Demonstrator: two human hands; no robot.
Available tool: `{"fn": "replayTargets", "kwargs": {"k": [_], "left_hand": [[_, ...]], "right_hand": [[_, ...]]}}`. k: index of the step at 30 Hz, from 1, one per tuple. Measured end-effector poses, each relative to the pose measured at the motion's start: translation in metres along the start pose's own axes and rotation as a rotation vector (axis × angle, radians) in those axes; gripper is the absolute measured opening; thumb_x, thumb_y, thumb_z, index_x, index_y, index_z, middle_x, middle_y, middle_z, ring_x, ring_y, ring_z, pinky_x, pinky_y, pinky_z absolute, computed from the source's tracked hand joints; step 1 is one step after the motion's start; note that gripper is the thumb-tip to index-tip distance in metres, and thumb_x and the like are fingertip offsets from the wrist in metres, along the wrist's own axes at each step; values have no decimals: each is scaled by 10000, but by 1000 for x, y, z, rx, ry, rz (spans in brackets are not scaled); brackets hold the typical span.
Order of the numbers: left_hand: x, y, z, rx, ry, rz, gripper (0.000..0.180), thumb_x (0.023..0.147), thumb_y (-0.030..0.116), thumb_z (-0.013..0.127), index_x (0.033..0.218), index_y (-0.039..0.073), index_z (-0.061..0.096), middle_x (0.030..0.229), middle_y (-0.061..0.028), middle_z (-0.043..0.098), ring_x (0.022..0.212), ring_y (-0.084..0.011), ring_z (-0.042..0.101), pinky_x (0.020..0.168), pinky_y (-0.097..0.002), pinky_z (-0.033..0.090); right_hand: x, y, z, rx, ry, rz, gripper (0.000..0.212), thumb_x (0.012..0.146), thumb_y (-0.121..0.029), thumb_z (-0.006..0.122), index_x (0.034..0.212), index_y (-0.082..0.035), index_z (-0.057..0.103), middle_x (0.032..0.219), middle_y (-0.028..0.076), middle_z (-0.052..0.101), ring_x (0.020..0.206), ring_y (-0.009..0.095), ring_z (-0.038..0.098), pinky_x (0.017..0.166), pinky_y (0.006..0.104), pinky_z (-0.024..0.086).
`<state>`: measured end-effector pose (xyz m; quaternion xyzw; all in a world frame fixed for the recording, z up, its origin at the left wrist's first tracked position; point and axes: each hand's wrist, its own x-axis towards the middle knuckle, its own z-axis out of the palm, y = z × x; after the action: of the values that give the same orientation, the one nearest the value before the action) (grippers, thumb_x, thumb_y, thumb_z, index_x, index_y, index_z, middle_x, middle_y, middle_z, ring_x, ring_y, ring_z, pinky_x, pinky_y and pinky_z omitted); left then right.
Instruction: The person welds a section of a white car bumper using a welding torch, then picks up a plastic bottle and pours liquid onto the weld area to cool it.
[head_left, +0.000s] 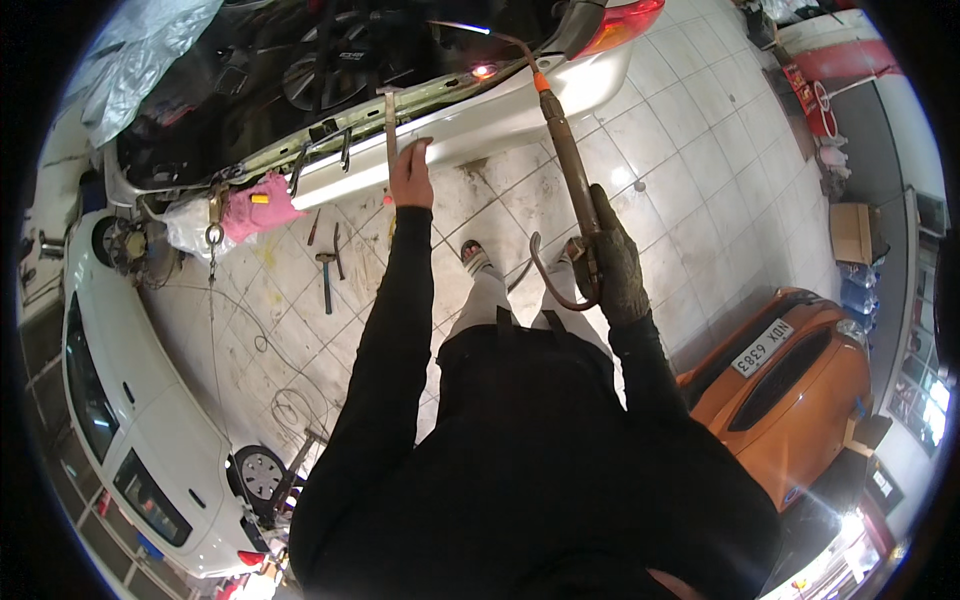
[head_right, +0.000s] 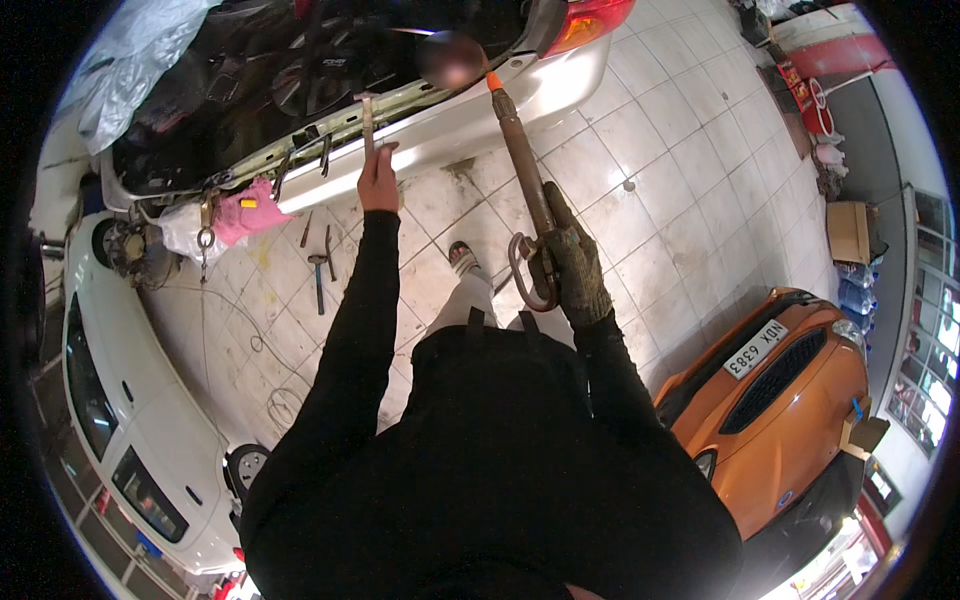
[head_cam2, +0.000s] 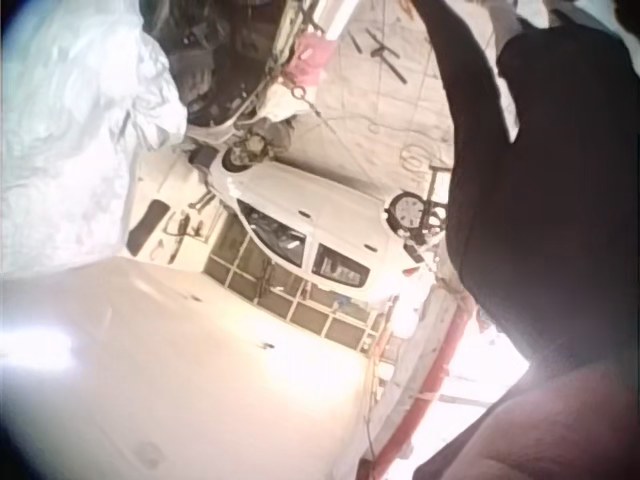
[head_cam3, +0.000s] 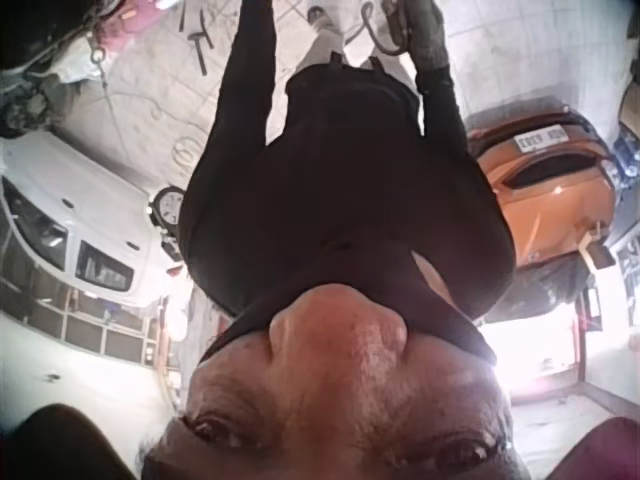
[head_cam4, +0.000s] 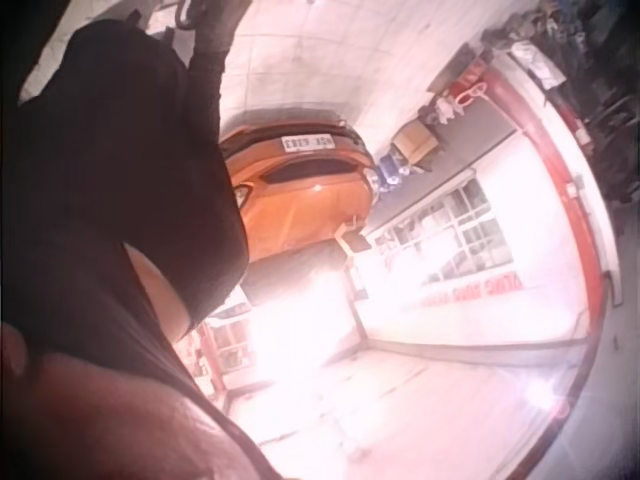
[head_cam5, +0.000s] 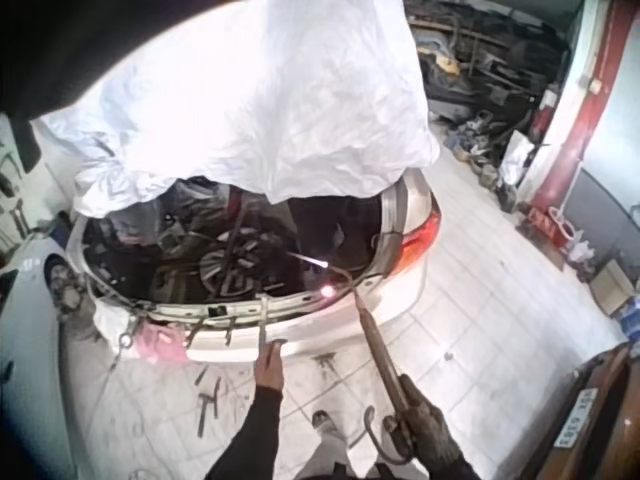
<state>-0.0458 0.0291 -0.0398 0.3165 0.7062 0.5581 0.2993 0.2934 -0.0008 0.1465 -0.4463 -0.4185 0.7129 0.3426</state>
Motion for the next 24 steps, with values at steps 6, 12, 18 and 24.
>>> {"fn": "replayTargets", "kwargs": {"k": [6, 12, 18, 24], "left_hand": [[100, -25, 35, -130, -31, 78, 339, 1041, 358, 674, 970, 58, 814, 867, 8, 763, 849, -66, 621, 848, -246, 482], [119, -36, 51, -77, -84, 35, 377, 996, 390, 740, 831, 57, 803, 772, 27, 735, 765, -55, 597, 776, -245, 484], [123, -47, 48, -11, -84, 53, 386, 986, 403, 749, 825, 58, 808, 734, 31, 710, 686, -50, 566, 694, -246, 472], [137, -50, 42, -33, 20, 67, 408, 980, 419, 753, 821, 46, 802, 697, 11, 700, 661, -43, 547, 648, -257, 455]], "right_hand": [[10, 9, 52, -18, 202, -20, 952, 982, -671, 590, 1639, -37, 321, 852, 42, 682, 619, 74, 583, 530, 208, 441], [5, 15, 65, -29, 267, 29, 956, 982, -667, 592, 1639, -30, 314, 826, 50, 674, 600, 65, 557, 511, 213, 428], [11, 16, 67, -73, 319, 46, 977, 974, -666, 615, 1646, -34, 294, 836, 47, 659, 571, 64, 536, 493, 215, 430], [14, 13, 63, 46, 280, 87, 1104, 892, -726, 686, 1633, 0, 308, 1104, 98, 728, 875, 131, 716, 764, 258, 565]]}}
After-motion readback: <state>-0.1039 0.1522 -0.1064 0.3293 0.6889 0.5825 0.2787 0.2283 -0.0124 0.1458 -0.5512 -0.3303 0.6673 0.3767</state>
